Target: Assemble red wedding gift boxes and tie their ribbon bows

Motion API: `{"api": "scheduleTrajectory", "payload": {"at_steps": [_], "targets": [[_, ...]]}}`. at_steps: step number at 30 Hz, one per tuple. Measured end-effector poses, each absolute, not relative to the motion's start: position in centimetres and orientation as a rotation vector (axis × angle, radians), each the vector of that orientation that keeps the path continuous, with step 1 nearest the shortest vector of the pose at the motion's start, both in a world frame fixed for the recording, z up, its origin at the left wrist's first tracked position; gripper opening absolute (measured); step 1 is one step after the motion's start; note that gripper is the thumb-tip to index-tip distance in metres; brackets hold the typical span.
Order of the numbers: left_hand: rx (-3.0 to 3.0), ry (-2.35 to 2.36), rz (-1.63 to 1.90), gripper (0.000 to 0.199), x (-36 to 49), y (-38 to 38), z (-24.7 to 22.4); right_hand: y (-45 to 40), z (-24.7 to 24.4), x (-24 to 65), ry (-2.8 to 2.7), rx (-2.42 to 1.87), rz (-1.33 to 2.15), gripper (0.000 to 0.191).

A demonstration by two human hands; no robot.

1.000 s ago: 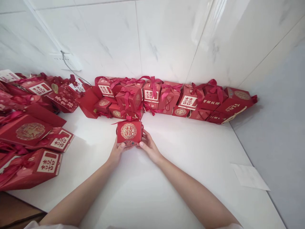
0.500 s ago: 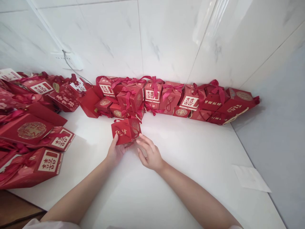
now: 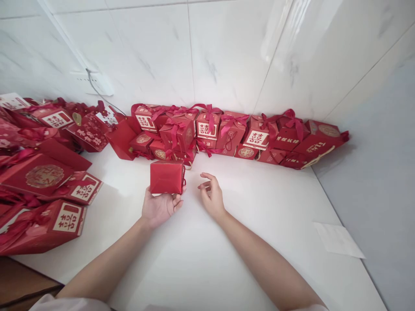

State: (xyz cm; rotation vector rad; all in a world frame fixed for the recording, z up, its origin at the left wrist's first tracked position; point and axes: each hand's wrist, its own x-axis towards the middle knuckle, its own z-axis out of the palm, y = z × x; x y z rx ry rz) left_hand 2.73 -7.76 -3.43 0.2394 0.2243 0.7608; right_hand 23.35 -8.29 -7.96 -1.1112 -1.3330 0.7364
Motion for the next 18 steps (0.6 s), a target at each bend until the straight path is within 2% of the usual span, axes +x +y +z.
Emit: {"api": "scheduleTrajectory", "payload": {"at_steps": [6,12,18], "targets": [[0.170,0.193,0.785,0.077,2.61,-7.99,-3.49,-7.89,-8.29,23.53,-1.270,-1.109,0.842,0.029],[0.150,0.286,0.815,0.092,2.80,-7.86,-3.20,-7.49,-8.44,23.70,-1.202,-1.138,0.895,0.031],[0.172,0.354,0.820,0.091,3.01,-7.68,-2.91,-7.46,-8.42,23.87,-1.128,-1.210,0.926,0.033]]}}
